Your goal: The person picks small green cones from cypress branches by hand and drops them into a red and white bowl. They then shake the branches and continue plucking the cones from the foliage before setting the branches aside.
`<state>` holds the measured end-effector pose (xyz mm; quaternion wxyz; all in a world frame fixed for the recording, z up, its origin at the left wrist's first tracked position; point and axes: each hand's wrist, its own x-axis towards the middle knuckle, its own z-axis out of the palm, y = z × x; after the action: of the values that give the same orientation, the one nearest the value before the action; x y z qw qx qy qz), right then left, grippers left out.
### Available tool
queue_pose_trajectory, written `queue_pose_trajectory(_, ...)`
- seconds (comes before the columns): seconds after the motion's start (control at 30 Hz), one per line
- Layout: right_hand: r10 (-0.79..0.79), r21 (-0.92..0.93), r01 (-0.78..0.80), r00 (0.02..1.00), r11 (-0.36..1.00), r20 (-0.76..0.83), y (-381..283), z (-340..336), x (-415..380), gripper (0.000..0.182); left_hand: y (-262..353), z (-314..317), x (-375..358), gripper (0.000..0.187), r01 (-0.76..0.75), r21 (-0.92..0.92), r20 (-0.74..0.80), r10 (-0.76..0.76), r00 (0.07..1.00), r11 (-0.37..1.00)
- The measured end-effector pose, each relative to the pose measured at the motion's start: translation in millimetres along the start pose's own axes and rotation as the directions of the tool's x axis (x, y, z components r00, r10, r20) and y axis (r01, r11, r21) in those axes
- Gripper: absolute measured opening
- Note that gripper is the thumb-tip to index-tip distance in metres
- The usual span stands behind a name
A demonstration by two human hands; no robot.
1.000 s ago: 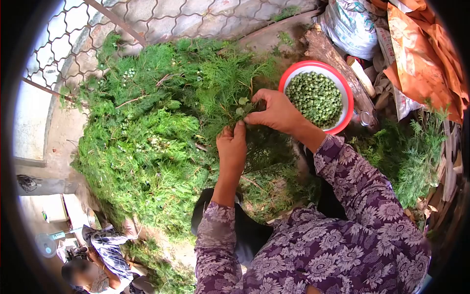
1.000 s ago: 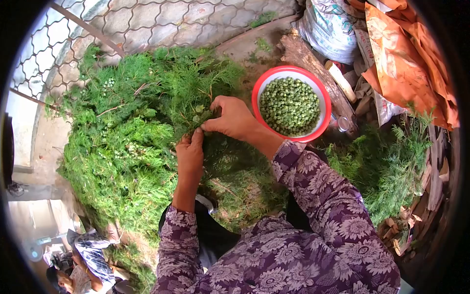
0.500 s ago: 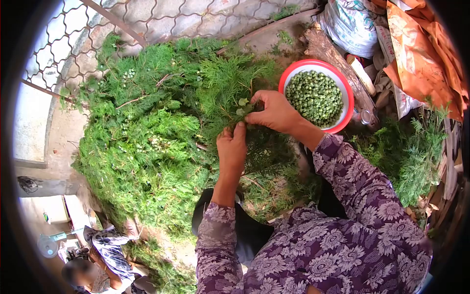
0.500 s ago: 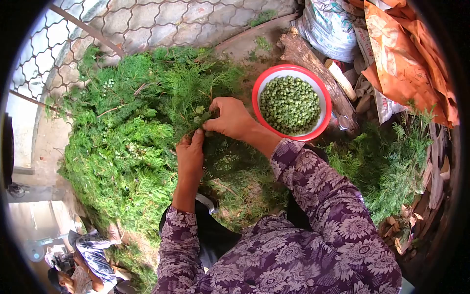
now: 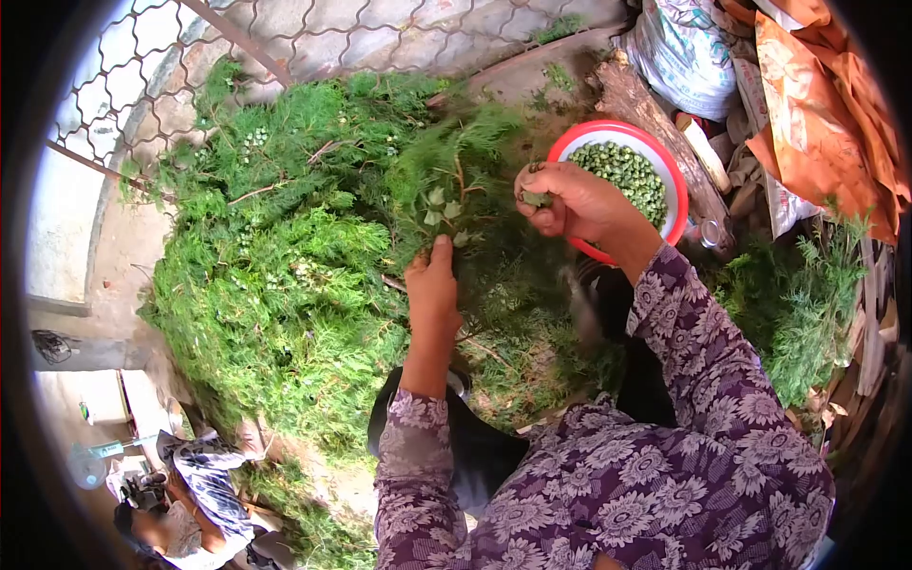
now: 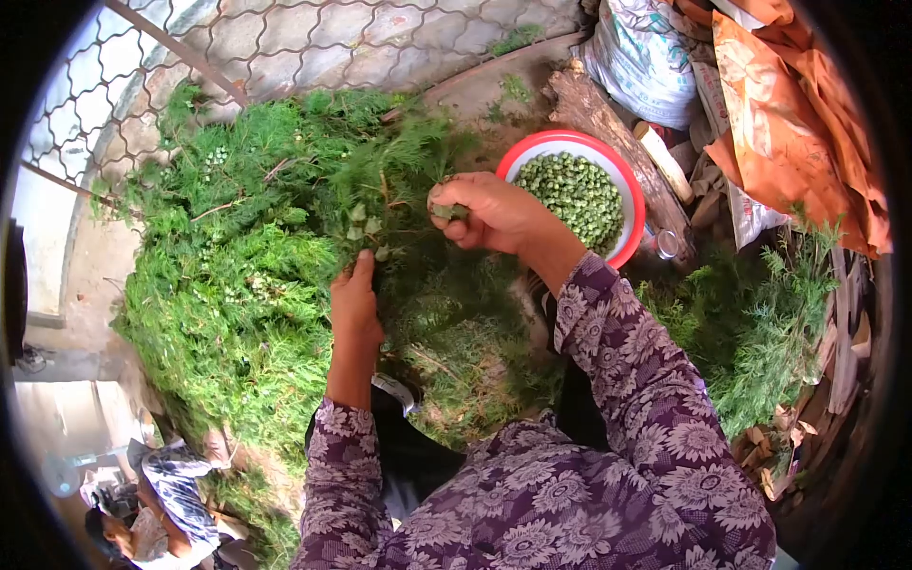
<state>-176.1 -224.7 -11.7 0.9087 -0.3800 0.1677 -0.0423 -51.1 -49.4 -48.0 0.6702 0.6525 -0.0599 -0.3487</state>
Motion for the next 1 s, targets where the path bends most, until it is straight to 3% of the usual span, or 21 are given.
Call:
queue_pose_trajectory(0.13, -0.014, -0.025, 0.011, 0.995, 1.000, -0.094, 6, 22, -1, 0.013, -7, -4, 7, 0.036, 0.063, -0.119, -0.060, -0.070, 0.996, 0.991)
queue_pose_trajectory(0.2, -0.028, -0.503, 0.005, 0.999, 0.864, -0.039, 15, 24, 4, 0.016, -3, 0, 8, 0.037, 0.051, -0.134, -0.052, -0.059, 0.997, 0.990)
queue_pose_trajectory(0.23, -0.037, -0.620, 0.018, 0.999, 0.784, -0.018, 19, 23, 6, 0.022, 0, 2, 7, 0.038, 0.021, -0.205, -0.012, -0.024, 1.000, 0.979)
queue_pose_trajectory(0.27, -0.035, -0.618, 0.016, 0.999, 0.786, -0.018, 24, 22, 8, 0.022, 2, 4, 6, 0.038, -0.005, -0.275, 0.025, 0.013, 1.000, 0.961)
queue_pose_trajectory(0.33, -0.041, -0.804, 0.030, 0.999, 0.594, 0.007, 31, 23, 10, 0.025, 8, 8, 1, 0.036, 0.002, -0.304, 0.049, 0.014, 0.999, 0.953)
queue_pose_trajectory(0.5, -0.176, -0.849, 0.112, 0.984, 0.517, 0.023, 41, 19, 13, 0.029, 3, 12, -6, 0.033, 0.029, -0.308, 0.079, -0.005, 0.997, 0.951)
queue_pose_trajectory(0.6, -0.186, -0.902, 0.100, 0.982, 0.420, 0.022, 39, 21, 13, 0.030, 7, 18, -13, 0.034, 0.010, -0.296, 0.140, 0.032, 0.990, 0.955)
queue_pose_trajectory(0.67, -0.244, -0.930, 0.175, 0.965, 0.324, 0.097, 40, 24, 11, 0.032, -3, 13, -6, 0.033, 0.015, -0.280, 0.169, 0.033, 0.985, 0.960)
queue_pose_trajectory(0.8, -0.227, -0.923, 0.134, 0.972, 0.361, 0.053, 41, 26, 12, 0.032, -12, 6, 0, 0.030, 0.031, -0.236, 0.256, 0.031, 0.966, 0.971)
queue_pose_trajectory(0.87, -0.267, -0.938, 0.172, 0.959, 0.301, 0.090, 43, 25, 13, 0.033, -12, 8, -2, 0.028, 0.045, -0.242, 0.220, 0.010, 0.976, 0.969)
queue_pose_trajectory(1.0, -0.264, -0.924, 0.216, 0.955, 0.317, 0.132, 41, 21, 12, 0.031, -6, 8, -4, 0.024, 0.082, -0.235, 0.197, -0.035, 0.980, 0.968)
